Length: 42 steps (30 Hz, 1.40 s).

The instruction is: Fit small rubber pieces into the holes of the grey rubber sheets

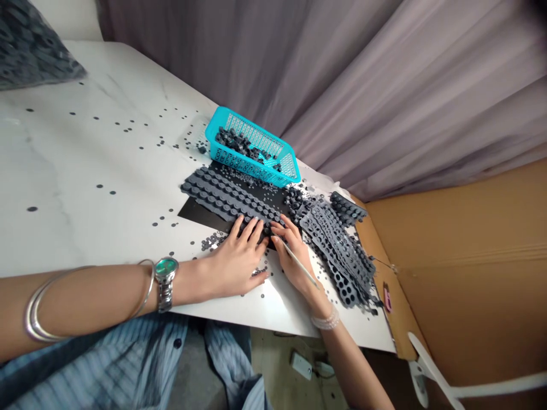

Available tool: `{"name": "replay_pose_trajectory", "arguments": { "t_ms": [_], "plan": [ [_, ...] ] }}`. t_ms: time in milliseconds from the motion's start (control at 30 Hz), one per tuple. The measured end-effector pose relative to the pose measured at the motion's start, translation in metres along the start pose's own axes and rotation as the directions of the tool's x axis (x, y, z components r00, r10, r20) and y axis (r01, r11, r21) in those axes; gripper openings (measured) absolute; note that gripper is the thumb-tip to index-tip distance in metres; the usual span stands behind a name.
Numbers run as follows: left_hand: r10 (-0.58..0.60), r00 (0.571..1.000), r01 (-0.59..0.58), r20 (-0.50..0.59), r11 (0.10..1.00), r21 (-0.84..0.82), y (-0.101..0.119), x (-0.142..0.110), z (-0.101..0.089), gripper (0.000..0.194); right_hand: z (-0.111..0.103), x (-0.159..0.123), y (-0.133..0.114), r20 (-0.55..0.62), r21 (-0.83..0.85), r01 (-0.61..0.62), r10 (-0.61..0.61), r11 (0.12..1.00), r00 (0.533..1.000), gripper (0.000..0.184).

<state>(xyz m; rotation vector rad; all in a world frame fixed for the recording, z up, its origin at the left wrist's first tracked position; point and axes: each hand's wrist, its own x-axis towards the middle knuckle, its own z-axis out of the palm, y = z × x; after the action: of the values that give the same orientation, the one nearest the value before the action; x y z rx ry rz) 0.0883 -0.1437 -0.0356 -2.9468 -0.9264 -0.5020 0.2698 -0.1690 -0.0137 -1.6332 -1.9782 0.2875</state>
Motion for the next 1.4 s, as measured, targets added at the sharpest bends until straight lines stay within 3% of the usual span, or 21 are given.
{"name": "replay_pose_trajectory", "arguments": {
  "t_ms": [333,433,533,600,767,933,1033,1400],
  "plan": [
    [0.003,1.000,-0.003,0.012,1.000,0.009,0.001,0.000,-0.001,0.067,0.013,0.007,0.019,-0.025,-0.038,0.158,-0.159,0.987,0.987,0.031],
    [0.003,1.000,-0.003,0.015,1.000,0.002,0.001,0.000,-0.002,0.066,0.003,0.006,0.025,-0.116,-0.078,0.118,-0.127,0.990,0.985,0.032],
    [0.004,1.000,-0.004,0.014,1.000,-0.016,0.001,-0.001,-0.002,0.067,-0.013,0.003,0.036,-0.264,-0.139,0.017,-0.054,0.990,0.963,0.031],
    [-0.002,1.000,0.002,0.007,1.000,-0.023,0.000,-0.001,-0.001,0.066,-0.021,-0.001,0.044,-0.303,-0.172,-0.057,0.002,0.983,0.953,0.029],
    [-0.012,1.000,0.011,-0.014,0.998,-0.056,-0.005,0.003,0.002,0.067,-0.024,-0.005,0.046,-0.271,-0.222,-0.145,0.081,0.964,0.959,0.032],
    [0.006,0.999,-0.009,-0.033,0.997,-0.083,-0.012,0.008,0.007,0.069,-0.015,-0.003,0.018,-0.119,-0.063,0.022,-0.029,0.998,0.992,0.025],
    [0.006,0.999,-0.009,-0.033,0.996,-0.089,-0.013,0.008,0.007,0.067,-0.008,-0.004,0.009,-0.021,-0.007,0.055,-0.055,0.998,0.998,0.024],
    [0.016,1.000,-0.016,0.002,0.998,-0.057,-0.008,0.005,0.000,0.070,-0.002,-0.003,0.010,0.034,-0.101,0.135,-0.133,0.986,0.991,0.025]
  ]
}}
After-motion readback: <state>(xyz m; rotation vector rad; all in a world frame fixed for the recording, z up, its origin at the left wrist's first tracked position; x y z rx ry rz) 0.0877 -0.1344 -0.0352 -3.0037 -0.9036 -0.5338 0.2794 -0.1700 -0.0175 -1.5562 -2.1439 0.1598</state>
